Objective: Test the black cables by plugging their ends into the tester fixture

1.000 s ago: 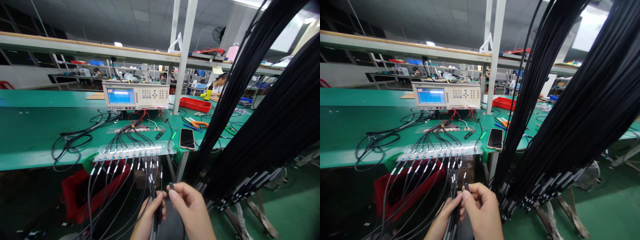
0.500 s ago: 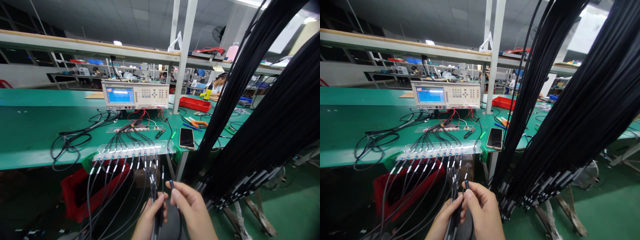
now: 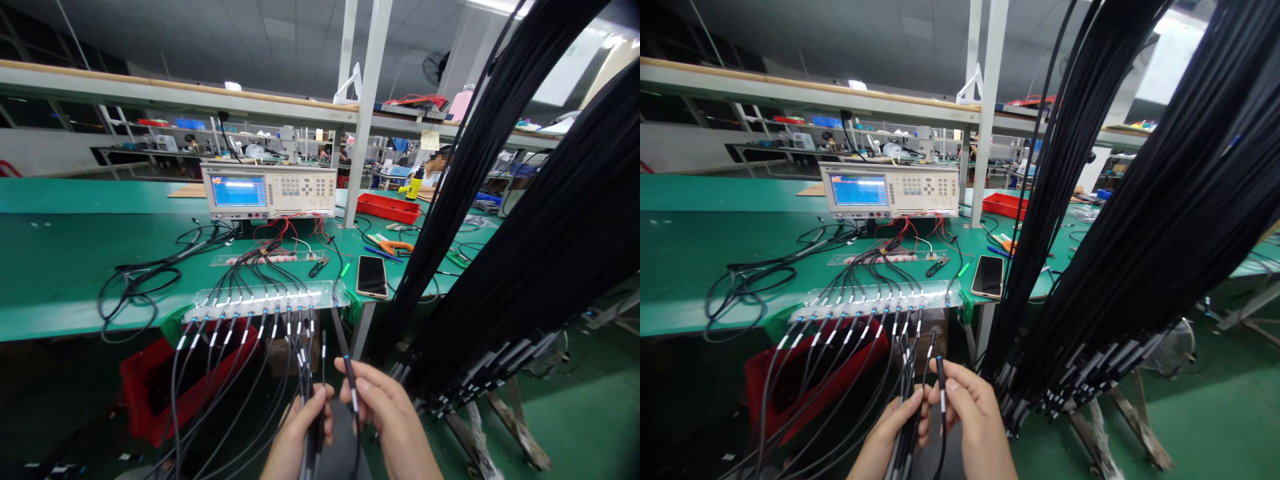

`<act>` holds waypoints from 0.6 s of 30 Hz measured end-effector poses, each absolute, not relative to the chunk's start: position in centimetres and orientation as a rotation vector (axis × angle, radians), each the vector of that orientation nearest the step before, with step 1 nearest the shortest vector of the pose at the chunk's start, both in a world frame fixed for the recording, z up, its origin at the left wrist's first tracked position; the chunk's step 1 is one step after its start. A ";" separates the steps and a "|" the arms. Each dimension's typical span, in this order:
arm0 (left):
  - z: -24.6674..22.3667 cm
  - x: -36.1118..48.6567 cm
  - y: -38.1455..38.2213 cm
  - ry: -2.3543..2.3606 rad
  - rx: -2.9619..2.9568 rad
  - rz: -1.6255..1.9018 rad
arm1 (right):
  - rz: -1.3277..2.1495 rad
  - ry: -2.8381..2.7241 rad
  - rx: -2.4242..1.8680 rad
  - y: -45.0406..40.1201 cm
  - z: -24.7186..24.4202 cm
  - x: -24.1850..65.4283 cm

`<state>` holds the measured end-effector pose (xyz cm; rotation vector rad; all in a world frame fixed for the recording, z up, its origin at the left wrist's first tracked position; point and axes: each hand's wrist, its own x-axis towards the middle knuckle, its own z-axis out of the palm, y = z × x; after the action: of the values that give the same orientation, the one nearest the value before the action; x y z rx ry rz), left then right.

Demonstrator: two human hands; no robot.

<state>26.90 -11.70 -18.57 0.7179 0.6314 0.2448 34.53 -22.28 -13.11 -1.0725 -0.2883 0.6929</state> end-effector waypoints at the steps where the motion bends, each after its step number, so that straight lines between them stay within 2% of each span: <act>1: -18.6 26.9 -11.7 0.634 0.712 0.245 | 0.705 -0.291 -1.052 -22.3 -13.0 34.5; 6: -18.7 26.7 -11.6 0.637 0.713 0.233 | 0.732 -0.259 -1.023 -22.3 -12.5 34.1; 13: -18.4 26.6 -11.7 0.630 0.685 0.235 | 0.613 -0.315 -1.250 -22.6 -12.8 34.4; 18: -18.0 26.7 -12.0 0.647 0.682 0.274 | 0.620 -0.272 -1.177 -22.5 -13.0 34.4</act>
<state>26.66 -12.04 -18.04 0.6819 0.6472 0.2743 34.43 -22.48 -12.96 -1.1770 -0.2724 0.6198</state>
